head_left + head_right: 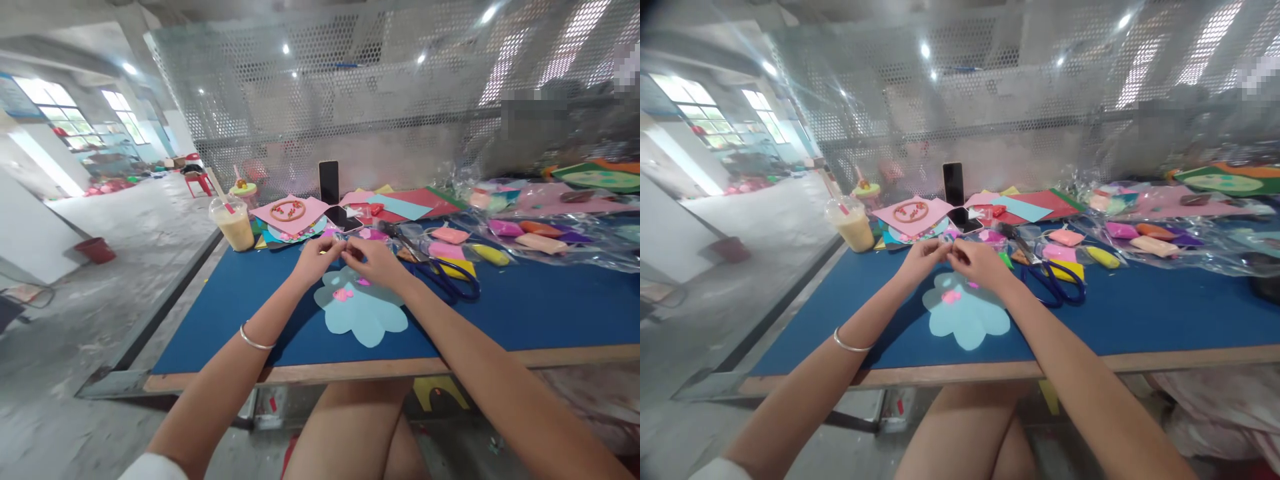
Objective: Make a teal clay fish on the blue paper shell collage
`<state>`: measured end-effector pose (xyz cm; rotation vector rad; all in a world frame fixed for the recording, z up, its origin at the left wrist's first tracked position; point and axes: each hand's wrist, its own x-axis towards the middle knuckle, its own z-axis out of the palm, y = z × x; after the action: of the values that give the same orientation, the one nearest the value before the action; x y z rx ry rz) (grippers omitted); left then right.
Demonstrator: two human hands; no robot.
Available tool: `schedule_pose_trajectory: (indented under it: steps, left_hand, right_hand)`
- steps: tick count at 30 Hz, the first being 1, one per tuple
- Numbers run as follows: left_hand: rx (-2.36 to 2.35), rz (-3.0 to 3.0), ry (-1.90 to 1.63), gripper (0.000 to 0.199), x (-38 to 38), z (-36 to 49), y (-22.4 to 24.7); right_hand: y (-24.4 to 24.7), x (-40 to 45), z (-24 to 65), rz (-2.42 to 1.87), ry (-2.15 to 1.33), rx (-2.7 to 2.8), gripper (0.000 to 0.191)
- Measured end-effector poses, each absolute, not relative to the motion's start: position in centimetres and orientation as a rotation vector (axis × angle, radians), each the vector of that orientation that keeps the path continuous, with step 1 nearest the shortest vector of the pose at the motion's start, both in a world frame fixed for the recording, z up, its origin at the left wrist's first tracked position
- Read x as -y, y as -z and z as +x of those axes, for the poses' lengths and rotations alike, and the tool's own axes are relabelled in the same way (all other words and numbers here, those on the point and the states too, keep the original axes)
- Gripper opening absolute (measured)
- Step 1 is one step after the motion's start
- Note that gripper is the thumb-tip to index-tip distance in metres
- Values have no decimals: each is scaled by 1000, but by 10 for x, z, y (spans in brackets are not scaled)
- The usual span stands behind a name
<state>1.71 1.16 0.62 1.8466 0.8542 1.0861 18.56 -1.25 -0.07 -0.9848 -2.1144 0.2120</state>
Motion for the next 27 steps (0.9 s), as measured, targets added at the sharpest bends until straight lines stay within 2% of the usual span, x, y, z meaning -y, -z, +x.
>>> schedule_pose_trajectory:
  steps: [11, 22, 27]
  left_hand:
    - [-815, 2004, -960, 36, -4, 12, -15]
    - [-695, 1952, -922, 41, 1, 18, -16]
    - [-653, 1944, -950, 43, 1, 17, -17]
  right_hand:
    - [2, 10, 188, -904, -308, 2134, 23]
    - [6, 11, 189, -909, -288, 2181, 14]
    - [4, 12, 189, -898, -282, 2159, 19]
